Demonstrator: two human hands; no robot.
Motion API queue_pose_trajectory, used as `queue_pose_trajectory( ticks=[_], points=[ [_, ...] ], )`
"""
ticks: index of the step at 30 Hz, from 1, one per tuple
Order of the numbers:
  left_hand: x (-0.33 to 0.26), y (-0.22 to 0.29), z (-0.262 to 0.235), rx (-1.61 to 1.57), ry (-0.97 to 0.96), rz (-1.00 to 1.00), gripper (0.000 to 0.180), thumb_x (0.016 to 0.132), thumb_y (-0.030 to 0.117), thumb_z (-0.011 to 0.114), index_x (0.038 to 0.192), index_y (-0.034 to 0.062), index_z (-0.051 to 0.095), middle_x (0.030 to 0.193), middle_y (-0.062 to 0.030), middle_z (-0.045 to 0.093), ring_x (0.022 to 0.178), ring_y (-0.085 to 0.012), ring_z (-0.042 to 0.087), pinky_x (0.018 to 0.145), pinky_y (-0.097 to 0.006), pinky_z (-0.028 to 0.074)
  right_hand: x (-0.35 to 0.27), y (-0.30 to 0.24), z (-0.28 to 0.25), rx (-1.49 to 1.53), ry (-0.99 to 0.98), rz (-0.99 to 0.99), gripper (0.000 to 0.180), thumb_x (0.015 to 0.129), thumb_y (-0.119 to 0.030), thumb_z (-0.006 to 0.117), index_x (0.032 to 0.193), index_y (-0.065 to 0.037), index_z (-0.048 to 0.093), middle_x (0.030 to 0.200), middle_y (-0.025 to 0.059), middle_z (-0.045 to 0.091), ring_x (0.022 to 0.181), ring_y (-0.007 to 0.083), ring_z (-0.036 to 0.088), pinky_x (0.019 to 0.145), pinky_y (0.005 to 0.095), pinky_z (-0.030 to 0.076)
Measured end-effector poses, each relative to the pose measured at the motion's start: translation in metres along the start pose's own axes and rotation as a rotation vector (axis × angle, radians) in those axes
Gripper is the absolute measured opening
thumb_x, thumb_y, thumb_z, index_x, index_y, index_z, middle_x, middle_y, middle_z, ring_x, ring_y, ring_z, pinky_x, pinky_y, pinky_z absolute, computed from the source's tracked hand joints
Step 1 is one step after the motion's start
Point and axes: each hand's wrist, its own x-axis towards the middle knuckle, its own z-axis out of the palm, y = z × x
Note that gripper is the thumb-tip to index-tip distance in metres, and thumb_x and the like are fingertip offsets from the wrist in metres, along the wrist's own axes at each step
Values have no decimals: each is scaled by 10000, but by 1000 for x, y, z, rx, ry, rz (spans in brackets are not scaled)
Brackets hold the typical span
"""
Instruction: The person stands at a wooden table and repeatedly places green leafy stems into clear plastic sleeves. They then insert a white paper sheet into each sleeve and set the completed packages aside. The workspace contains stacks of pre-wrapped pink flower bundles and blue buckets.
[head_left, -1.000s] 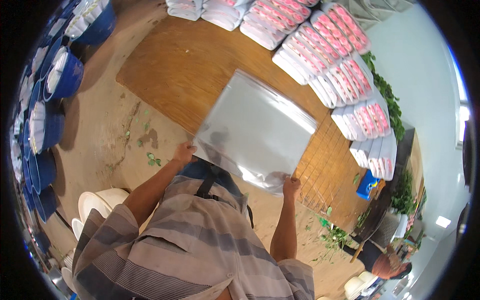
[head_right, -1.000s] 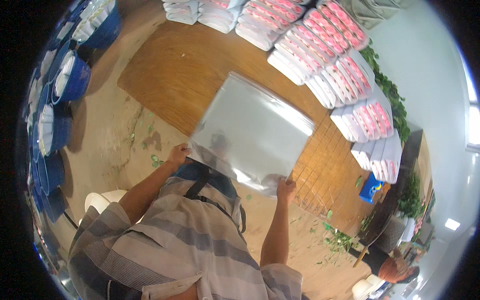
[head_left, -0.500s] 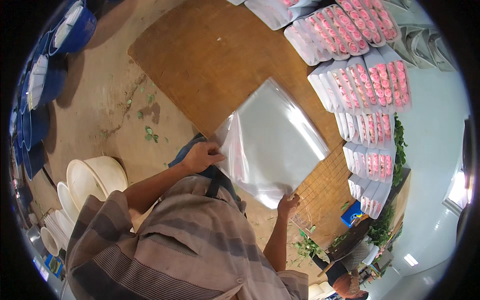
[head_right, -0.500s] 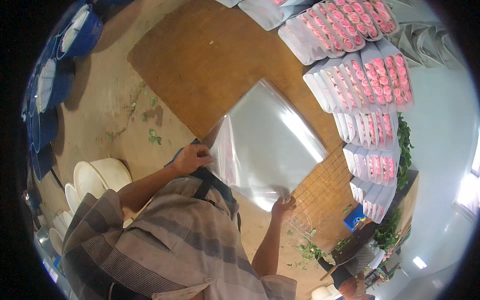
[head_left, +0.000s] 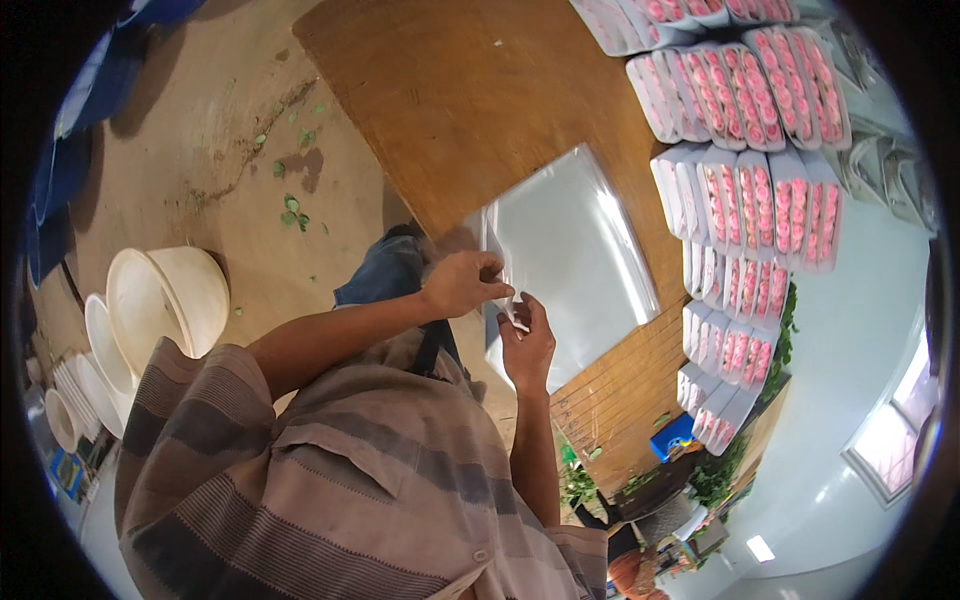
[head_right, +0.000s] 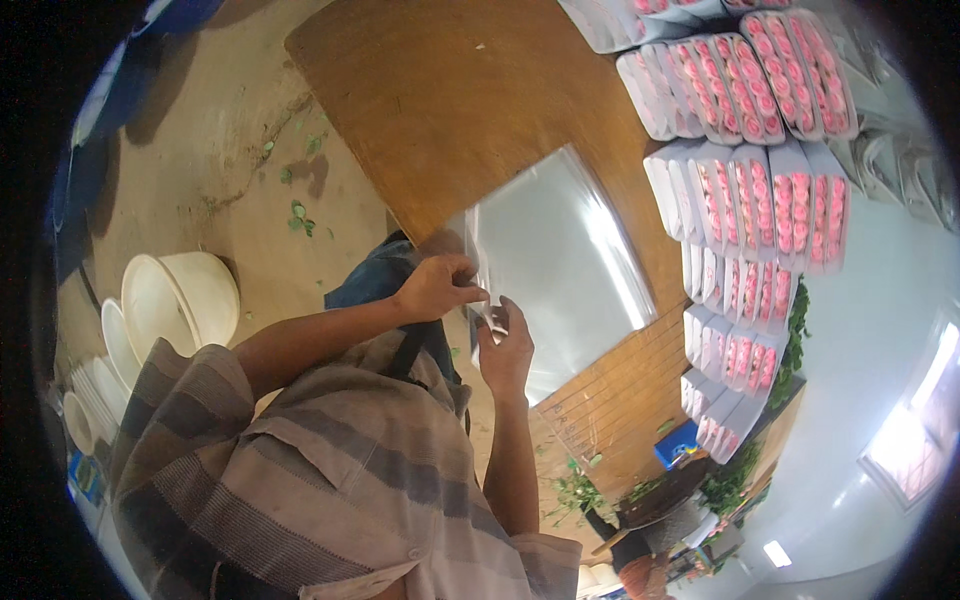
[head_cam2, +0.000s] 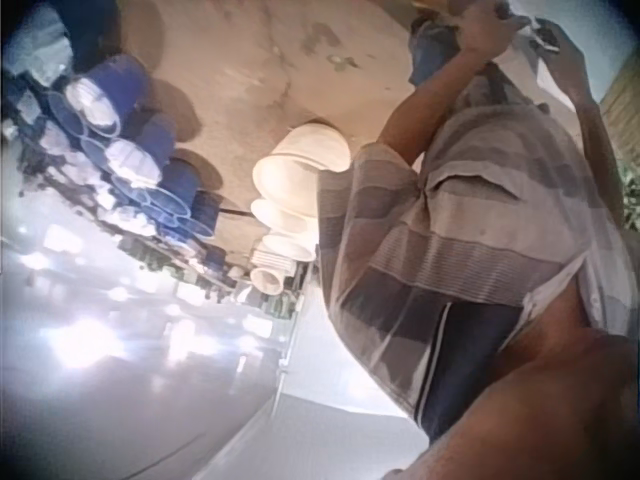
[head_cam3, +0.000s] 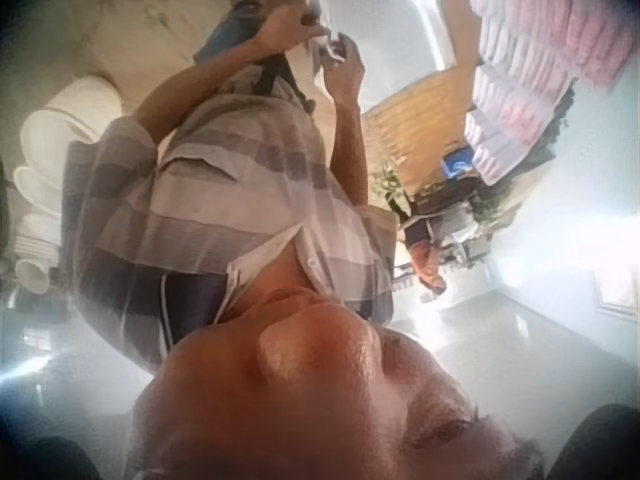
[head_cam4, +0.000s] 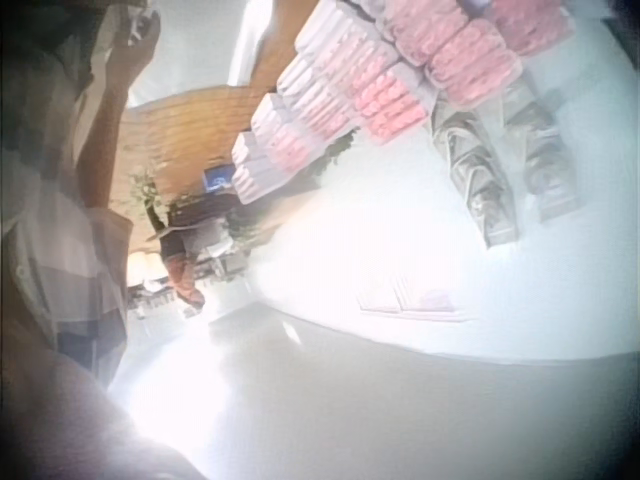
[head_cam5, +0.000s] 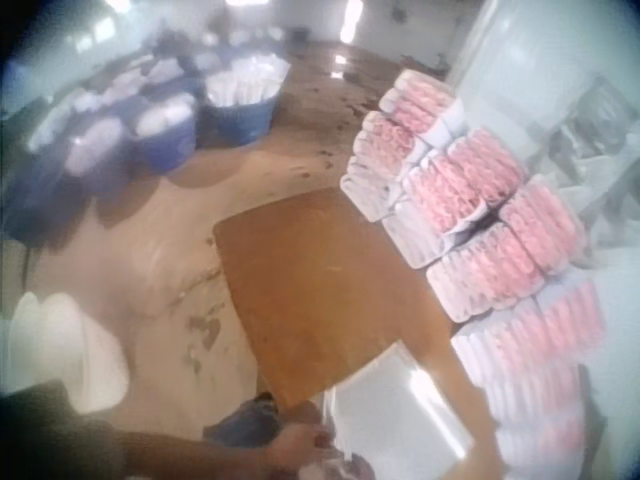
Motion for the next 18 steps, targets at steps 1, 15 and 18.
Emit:
queue_pose_trajectory(
  ticks=[1, 15, 18],
  points=[
    [0, -3, 4, -25, 17, -7, 323, 802, 287, 788, 828, 5, 632, 709, -138, 614, 647, -220, 580, 635, -351, 478, 1, -2, -3, 8, -28, 80, 500, 883, -37, 691, 1345, 31, 513, 1200, 166, 645, 1049, 198, 644, 878, 313, 539],
    [-2, -23, 35, 443, -100, 335, 196, 842, 280, 728, 926, 119, 655, 825, -58, 679, 918, -249, 662, 954, -480, 399, 188, -64, -23, -250, 322, -20, 549, 913, -465, 646, 1187, 5, 573, 1032, 175, 649, 949, 290, 639, 836, 409, 506],
    [1, -22, 42, 558, -189, 329, 203, 859, 294, 708, 984, 146, 647, 878, -33, 682, 974, -224, 651, 1062, -537, 313, 225, -100, -11, -415, 449, 47, 629, 878, -533, 647, 1185, 9, 559, 1076, 206, 648, 998, 353, 639, 868, 447, 498]
  ],
)
